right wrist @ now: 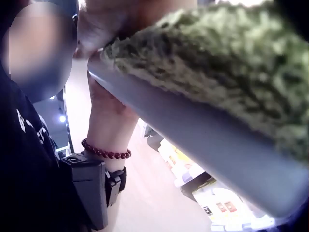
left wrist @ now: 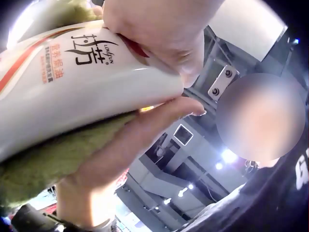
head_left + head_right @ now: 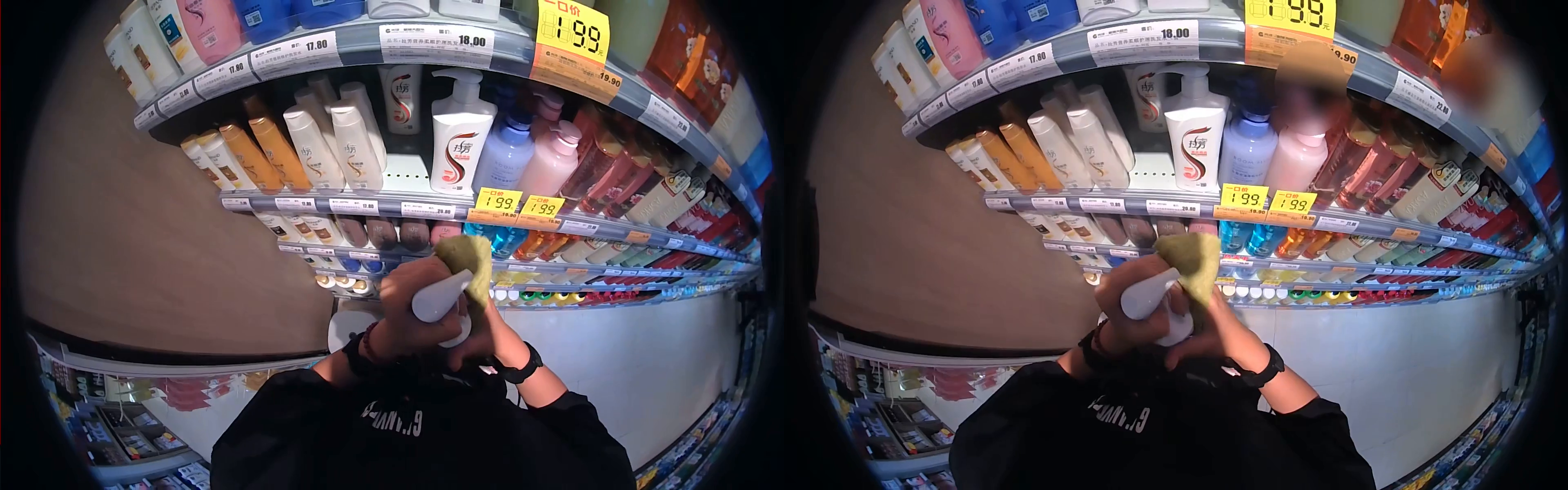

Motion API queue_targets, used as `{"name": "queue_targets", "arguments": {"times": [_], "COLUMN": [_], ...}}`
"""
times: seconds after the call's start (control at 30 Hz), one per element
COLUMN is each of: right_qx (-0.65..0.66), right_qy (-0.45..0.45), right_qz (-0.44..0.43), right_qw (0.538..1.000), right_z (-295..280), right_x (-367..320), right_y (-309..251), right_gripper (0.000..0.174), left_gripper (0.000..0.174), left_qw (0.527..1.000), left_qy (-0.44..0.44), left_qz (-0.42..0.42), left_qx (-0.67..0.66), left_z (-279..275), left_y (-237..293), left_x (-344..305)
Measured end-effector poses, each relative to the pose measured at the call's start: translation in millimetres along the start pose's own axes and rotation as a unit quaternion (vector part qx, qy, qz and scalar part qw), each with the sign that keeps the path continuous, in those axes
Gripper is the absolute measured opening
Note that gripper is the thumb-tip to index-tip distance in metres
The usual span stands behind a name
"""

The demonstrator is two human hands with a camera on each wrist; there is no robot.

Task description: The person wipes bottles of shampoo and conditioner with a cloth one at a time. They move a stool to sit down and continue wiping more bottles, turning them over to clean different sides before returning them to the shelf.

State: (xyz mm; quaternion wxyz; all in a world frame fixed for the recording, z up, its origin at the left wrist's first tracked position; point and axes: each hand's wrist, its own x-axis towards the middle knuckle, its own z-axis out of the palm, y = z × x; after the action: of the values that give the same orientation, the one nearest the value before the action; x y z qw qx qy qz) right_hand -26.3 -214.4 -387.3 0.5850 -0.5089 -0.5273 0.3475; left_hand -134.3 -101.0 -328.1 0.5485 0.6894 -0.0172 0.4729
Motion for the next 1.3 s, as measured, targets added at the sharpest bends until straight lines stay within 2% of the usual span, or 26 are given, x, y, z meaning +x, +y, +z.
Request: {"name": "queue_targets", "arguments": {"times": [0.03, 0.07, 0.1, 0.17, 0.23, 0.27, 0.37, 0.43, 0.47, 0.53, 0.57, 0.6, 0.63, 0.67, 0.73, 0.9, 1.0, 1.03, 1.07, 1.13, 1.17, 1.23, 1.27, 1.3], "right_qx": [-0.036, -0.071, -0.057, -0.054, -0.098, -0.138, -0.262, -0.308, -0.329, -0.091, 0.065, 0.221, 0.234, 0.263, 0.277, 0.233, 0.269, 0.257, 0.257, 0.271, 0.271, 0.269, 0.234, 0.238], "right_qy": [-0.014, -0.028, -0.042, -0.035, -0.037, -0.009, 0.081, 0.129, 0.152, 0.152, 0.199, 0.24, 0.271, 0.324, 0.372, 0.44, 0.403, 0.415, 0.383, 0.354, 0.325, 0.267, 0.3, 0.289], "right_qz": [0.0, -0.001, 0.035, 0.042, 0.059, 0.031, -0.062, -0.025, -0.006, 0.056, 0.021, -0.014, 0.052, 0.01, -0.034, -0.052, -0.086, -0.072, 0.003, -0.03, -0.059, -0.117, -0.128, -0.117], "right_qw": [0.999, 0.997, 0.997, 0.997, 0.993, 0.99, 0.96, 0.942, 0.932, 0.983, 0.978, 0.945, 0.932, 0.908, 0.885, 0.866, 0.87, 0.87, 0.887, 0.895, 0.904, 0.918, 0.916, 0.92], "right_z": [-1.3, -2.2, -2.9, -0.2, 1.6, 3.8, 9.1, 11.1, 12.6, -2.9, -2.3, -1.6, -7.5, -6.0, -7.0, 1.1, -16.8, -21.6, -34.6, -50.3, -59.2, -67.8, -68.2, -72.2], "right_x": [0.4, 1.7, 3.4, 4.6, 3.3, 2.6, 3.0, 11.7, 14.3, 8.8, 9.6, 11.2, 10.4, 15.4, 23.4, 26.1, 14.7, 13.8, 0.1, -4.6, -7.2, -6.9, -5.8, -4.5], "right_y": [0.4, 0.6, -12.3, -15.9, -21.1, -19.5, -23.1, -23.3, -23.3, -25.4, -25.5, -25.5, -35.8, -36.8, -41.5, -32.9, -26.2, -32.5, -30.1, -23.1, -19.6, -20.5, -25.8, -28.0], "right_gripper": [0.097, 0.1, 0.099, 0.096, 0.094, 0.089, 0.072, 0.069, 0.067, 0.066, 0.065, 0.063, 0.062, 0.06, 0.06, 0.055, 0.051, 0.053, 0.057, 0.058, 0.056, 0.053, 0.048, 0.044], "left_gripper": [0.012, 0.013, 0.014, 0.017, 0.017, 0.017, 0.021, 0.025, 0.041, 0.062, 0.07, 0.079, 0.087, 0.101, 0.105, 0.109, 0.105, 0.103, 0.1, 0.092, 0.088, 0.087, 0.087, 0.087], "left_qw": [0.997, 0.995, 0.989, 0.969, 0.964, 0.961, 0.977, 0.978, 0.976, 0.98, 0.987, 0.981, 0.962, 0.949, 0.925, 0.914, 0.921, 0.927, 0.927, 0.917, 0.893, 0.848, 0.823, 0.79], "left_qy": [0.024, 0.05, 0.053, 0.074, 0.119, 0.139, 0.107, 0.08, 0.035, -0.054, -0.085, -0.113, -0.141, -0.167, -0.23, -0.292, -0.311, -0.312, -0.335, -0.379, -0.395, -0.448, -0.473, -0.484], "left_qz": [-0.069, -0.064, -0.086, -0.103, -0.129, -0.142, -0.139, -0.166, -0.203, -0.186, -0.128, -0.07, -0.012, -0.021, -0.023, -0.129, -0.145, -0.144, -0.137, -0.12, -0.215, -0.274, -0.304, -0.343], "left_qx": [-0.032, -0.063, -0.112, -0.211, -0.2, -0.194, -0.123, -0.097, -0.067, -0.052, 0.043, 0.139, 0.233, 0.268, 0.302, 0.251, 0.182, 0.15, 0.101, 0.001, -0.032, -0.069, -0.087, -0.154], "left_z": [-0.8, -1.7, -7.2, -12.1, -3.9, 0.0, 10.5, 18.6, 17.8, 14.6, 12.2, 8.9, 6.3, 6.1, 9.0, 11.5, 7.5, 5.6, 4.7, 3.6, 0.1, -4.9, -8.0, -11.7], "left_y": [0.5, 2.0, 0.4, -3.0, -2.6, -3.0, -5.9, -4.4, -10.2, -11.2, -11.3, -11.5, -12.4, -15.9, -21.7, -25.5, -31.3, -33.2, -32.3, -25.5, -15.6, -28.5, -37.2, -44.3], "left_x": [-2.1, 0.7, 3.7, 7.2, 7.2, 8.0, 6.2, 8.0, 9.1, 14.0, 13.8, 11.3, 7.4, 0.3, -12.7, -15.5, -18.6, -19.4, -17.8, -11.7, -7.6, -10.8, -14.4, -17.6]}}
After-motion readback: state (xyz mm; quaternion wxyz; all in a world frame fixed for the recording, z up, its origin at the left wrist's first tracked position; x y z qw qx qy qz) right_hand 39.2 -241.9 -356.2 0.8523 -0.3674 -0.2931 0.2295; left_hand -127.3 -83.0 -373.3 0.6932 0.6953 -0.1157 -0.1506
